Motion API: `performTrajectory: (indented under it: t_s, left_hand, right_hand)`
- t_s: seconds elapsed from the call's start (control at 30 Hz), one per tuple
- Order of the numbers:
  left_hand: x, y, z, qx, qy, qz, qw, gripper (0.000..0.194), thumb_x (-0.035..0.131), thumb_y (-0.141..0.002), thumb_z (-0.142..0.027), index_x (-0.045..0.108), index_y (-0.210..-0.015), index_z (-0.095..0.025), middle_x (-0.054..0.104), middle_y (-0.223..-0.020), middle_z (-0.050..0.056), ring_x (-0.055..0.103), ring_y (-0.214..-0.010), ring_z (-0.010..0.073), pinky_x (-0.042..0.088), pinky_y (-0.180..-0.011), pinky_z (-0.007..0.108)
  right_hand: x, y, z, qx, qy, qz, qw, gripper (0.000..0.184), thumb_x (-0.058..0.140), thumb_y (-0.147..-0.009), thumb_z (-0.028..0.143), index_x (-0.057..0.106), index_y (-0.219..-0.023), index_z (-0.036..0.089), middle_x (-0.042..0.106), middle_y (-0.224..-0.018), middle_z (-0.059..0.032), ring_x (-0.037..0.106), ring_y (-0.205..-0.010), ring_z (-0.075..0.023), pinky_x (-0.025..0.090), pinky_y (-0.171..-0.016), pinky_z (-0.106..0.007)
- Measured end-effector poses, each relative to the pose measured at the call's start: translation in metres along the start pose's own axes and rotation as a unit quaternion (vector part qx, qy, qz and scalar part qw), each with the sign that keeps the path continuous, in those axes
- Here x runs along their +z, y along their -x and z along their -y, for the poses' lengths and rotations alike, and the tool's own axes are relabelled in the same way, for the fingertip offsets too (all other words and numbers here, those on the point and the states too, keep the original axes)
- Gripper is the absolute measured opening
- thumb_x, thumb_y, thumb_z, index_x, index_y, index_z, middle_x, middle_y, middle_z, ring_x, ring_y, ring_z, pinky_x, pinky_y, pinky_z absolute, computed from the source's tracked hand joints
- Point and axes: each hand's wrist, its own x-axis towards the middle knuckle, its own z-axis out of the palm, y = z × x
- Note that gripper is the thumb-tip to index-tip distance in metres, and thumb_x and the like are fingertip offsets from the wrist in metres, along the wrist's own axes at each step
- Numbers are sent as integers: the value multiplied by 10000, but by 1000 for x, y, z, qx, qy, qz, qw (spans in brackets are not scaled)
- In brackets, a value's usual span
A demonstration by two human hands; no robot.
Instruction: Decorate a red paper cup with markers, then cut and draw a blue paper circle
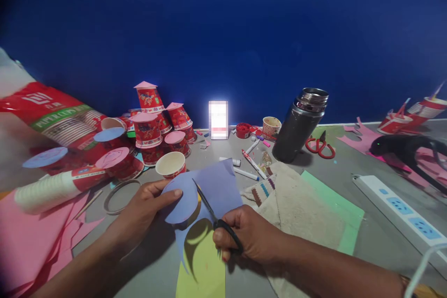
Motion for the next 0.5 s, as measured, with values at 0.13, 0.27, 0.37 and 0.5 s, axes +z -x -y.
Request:
performTrajectory:
  t_s: [0.13, 0.27, 0.37, 0.5]
  left_hand:
    - [-1, -2, 1, -6, 5, -28, 1000, 412, 937, -653, -487, 785, -792, -130, 741, -694, 70, 621, -577, 161, 487, -551, 265]
    - [-4, -6, 3, 4, -1, -26, 1000, 408, 915, -695, -503, 781, -783, -128, 728, -672, 68, 611, -562, 159, 478, -544, 269]
    - [-6, -8, 7, 10, 1, -37, 999, 421, 921, -691, -519, 767, -757, -132, 701, -648, 49, 595, -552, 146, 459, -532, 255]
    - [-6, -9, 13, -1, 3, -55, 998, 453, 928, -683, -545, 755, -741, -130, 709, -670, 52, 599, -554, 140, 454, -534, 249]
  right_hand:
    - [-4, -10, -6, -14, 4, 10, 1000, 663, 910, -620, 746, 614, -661, 154, 595, -563, 34, 422, -437, -41, 220, -428, -212]
    - [-8, -17, -11, -20, 18, 30, 999, 726, 890, -565, 812, 614, -668, 149, 587, -558, 30, 424, -436, -43, 223, -425, -215]
    - [-10, -18, -12, -16, 34, 39, 999, 719, 889, -573, 805, 622, -693, 147, 603, -563, 28, 418, -430, -38, 221, -414, -212]
    - [-13, -17, -13, -17, 48, 40, 998, 708, 881, -590, 799, 617, -721, 156, 622, -576, 22, 442, -452, -48, 251, -435, -205]
